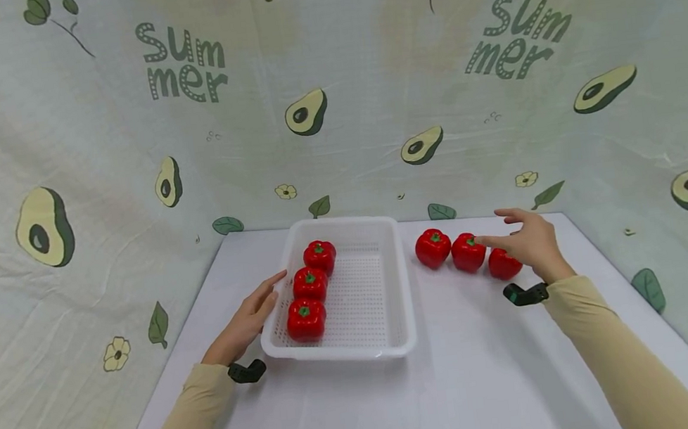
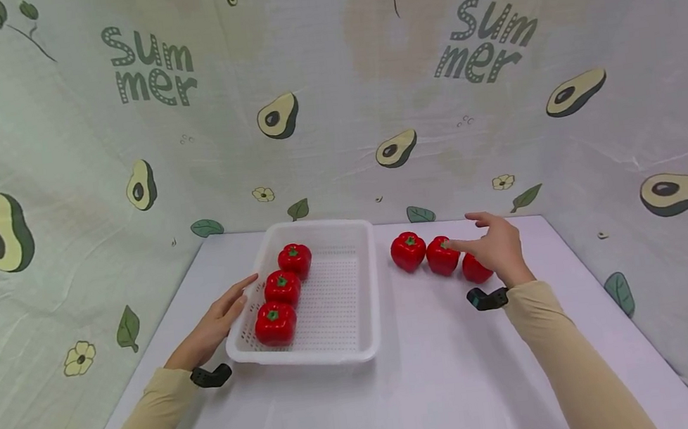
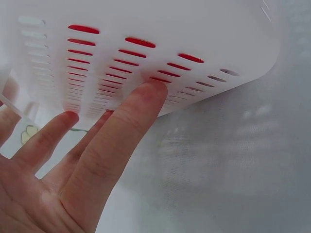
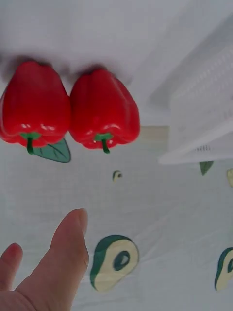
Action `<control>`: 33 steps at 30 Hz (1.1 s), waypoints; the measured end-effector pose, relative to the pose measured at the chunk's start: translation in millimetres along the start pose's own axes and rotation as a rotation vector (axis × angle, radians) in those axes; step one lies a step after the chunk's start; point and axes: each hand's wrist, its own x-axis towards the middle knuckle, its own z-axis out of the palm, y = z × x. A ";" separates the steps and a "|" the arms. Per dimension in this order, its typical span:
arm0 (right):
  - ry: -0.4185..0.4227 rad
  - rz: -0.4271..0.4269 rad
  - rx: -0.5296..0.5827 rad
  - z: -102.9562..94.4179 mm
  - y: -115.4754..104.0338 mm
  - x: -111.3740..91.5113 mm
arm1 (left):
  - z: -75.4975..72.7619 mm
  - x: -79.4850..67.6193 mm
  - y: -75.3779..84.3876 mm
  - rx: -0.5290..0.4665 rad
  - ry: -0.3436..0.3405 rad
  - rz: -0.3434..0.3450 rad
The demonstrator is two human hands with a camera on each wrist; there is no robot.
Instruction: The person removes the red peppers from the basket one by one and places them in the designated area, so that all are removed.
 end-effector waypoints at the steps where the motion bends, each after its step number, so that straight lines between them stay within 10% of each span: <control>1: -0.006 -0.002 0.007 0.7 -4.1 -0.8 | -0.1 0.0 0.0 0.000 -0.002 0.000; 33: -0.151 -0.107 0.245 46.0 -99.9 -12.6 | -0.2 2.2 0.5 -0.016 -0.001 -0.023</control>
